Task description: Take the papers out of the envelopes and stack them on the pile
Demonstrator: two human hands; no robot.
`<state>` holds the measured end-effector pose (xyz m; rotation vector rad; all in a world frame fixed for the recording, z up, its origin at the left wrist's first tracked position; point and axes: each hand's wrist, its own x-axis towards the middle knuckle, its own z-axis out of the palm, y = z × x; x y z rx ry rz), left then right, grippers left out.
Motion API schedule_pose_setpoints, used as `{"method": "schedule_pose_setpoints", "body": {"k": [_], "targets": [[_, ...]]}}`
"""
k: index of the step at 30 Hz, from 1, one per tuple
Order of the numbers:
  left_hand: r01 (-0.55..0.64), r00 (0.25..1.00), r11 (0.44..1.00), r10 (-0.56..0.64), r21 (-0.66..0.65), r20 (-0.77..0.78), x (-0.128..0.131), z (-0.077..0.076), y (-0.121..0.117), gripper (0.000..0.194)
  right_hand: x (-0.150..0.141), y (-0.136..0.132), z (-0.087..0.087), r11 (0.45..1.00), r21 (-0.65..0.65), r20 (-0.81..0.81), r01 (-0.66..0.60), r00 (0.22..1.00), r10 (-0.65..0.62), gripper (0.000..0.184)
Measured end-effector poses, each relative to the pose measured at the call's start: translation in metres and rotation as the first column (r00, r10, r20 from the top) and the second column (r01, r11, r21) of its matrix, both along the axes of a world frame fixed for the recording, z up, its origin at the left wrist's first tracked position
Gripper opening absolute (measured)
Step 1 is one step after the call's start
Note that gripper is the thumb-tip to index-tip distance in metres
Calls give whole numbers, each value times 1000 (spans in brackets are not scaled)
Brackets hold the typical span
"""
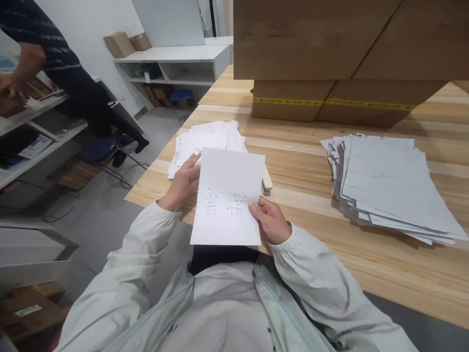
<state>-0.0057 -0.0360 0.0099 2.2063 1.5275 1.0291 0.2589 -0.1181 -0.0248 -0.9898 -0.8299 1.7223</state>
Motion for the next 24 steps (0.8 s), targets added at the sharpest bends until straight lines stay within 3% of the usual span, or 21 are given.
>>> {"method": "schedule_pose_setpoints", "body": {"k": [2, 3, 5, 7, 9, 12, 14, 18, 20, 24], "targets": [[-110, 936, 994, 113, -29, 334, 2, 6, -35, 32, 1, 0, 1, 1000, 13, 1, -12, 1000, 12, 41], [-146, 847, 985, 171, -89, 504, 6, 8, -53, 39, 1, 0, 2, 999, 23, 7, -30, 1000, 29, 42], [-14, 687, 963, 205, -270, 697, 16, 9, -85, 59, 1, -2, 2, 994, 55, 46, -94, 995, 92, 46], [74, 641, 935, 222, -348, 734, 29, 4, -109, 84, -1, -6, 1, 979, 132, 149, -156, 979, 136, 50], [34, 672, 938, 233, -344, 703, 43, -4, -122, 93, -4, -11, 1, 942, 284, 339, -181, 937, 78, 54], [-6, 745, 947, 217, -320, 630, 61, -12, -128, 67, -12, -18, 0, 809, 519, 587, -274, 803, -104, 64], [38, 771, 936, 196, -350, 606, 69, -12, -128, 54, -19, -22, 0, 711, 588, 659, -386, 738, -144, 70], [9, 770, 911, 257, -413, 584, 78, -7, -124, 51, -28, -24, -1, 558, 654, 693, -512, 701, -169, 77], [-22, 765, 897, 299, -441, 571, 79, -6, -122, 46, -30, -25, -2, 531, 662, 695, -529, 699, -171, 79], [-34, 755, 893, 317, -449, 574, 78, -10, -119, 39, -30, -25, -2, 535, 644, 712, -547, 685, -156, 83]]}}
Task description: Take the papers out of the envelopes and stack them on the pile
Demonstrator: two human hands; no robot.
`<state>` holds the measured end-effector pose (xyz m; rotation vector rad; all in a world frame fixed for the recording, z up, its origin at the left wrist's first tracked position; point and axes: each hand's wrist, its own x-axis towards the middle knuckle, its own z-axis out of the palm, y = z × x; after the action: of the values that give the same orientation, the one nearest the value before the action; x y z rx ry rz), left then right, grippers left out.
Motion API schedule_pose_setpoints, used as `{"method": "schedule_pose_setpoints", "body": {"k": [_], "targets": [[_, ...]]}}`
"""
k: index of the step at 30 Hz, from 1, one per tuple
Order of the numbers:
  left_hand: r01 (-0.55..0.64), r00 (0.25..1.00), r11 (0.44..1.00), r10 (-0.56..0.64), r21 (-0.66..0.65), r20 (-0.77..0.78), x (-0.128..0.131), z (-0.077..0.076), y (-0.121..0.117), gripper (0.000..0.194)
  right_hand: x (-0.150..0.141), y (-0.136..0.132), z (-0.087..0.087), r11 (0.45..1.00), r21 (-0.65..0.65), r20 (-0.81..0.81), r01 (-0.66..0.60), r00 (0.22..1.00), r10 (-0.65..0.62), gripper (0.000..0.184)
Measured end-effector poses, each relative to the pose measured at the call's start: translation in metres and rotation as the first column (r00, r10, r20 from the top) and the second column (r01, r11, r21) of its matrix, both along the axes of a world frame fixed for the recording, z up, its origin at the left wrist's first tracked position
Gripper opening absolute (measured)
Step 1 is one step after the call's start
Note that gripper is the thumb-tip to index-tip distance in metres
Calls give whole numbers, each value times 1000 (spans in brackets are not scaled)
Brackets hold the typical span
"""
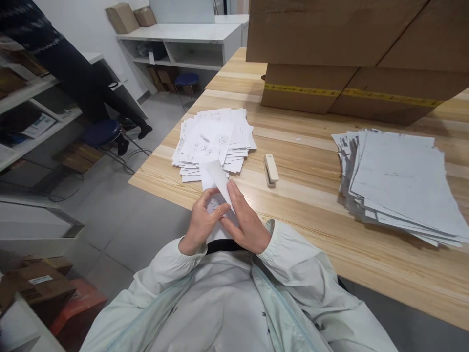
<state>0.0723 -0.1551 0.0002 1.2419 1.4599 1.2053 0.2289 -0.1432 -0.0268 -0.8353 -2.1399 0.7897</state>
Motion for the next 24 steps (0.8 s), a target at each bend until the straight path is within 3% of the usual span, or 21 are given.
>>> {"method": "schedule_pose_setpoints", "body": {"k": [11, 16, 20, 22, 24], "targets": [[-11, 998, 999, 14, -44, 65, 0, -2, 3, 41, 3, -1, -1, 999, -41, 19, 11, 1000, -10, 90], [-12, 989, 996, 24, -83, 145, 0, -6, 2, 25, 2, -1, 0, 996, -41, 15, 74, 997, -74, 94], [-115, 960, 982, 149, -149, 237, -3, -9, 2, 26, 8, -3, 3, 951, 58, -28, 305, 952, -304, 107], [-207, 955, 973, 224, -108, 196, -4, -8, 0, 26, 13, -6, 5, 932, 116, -41, 343, 939, -340, 110], [-254, 957, 966, 258, -43, 133, -5, -5, -3, 25, 19, -11, 7, 938, 143, -13, 316, 948, -318, 103]]}}
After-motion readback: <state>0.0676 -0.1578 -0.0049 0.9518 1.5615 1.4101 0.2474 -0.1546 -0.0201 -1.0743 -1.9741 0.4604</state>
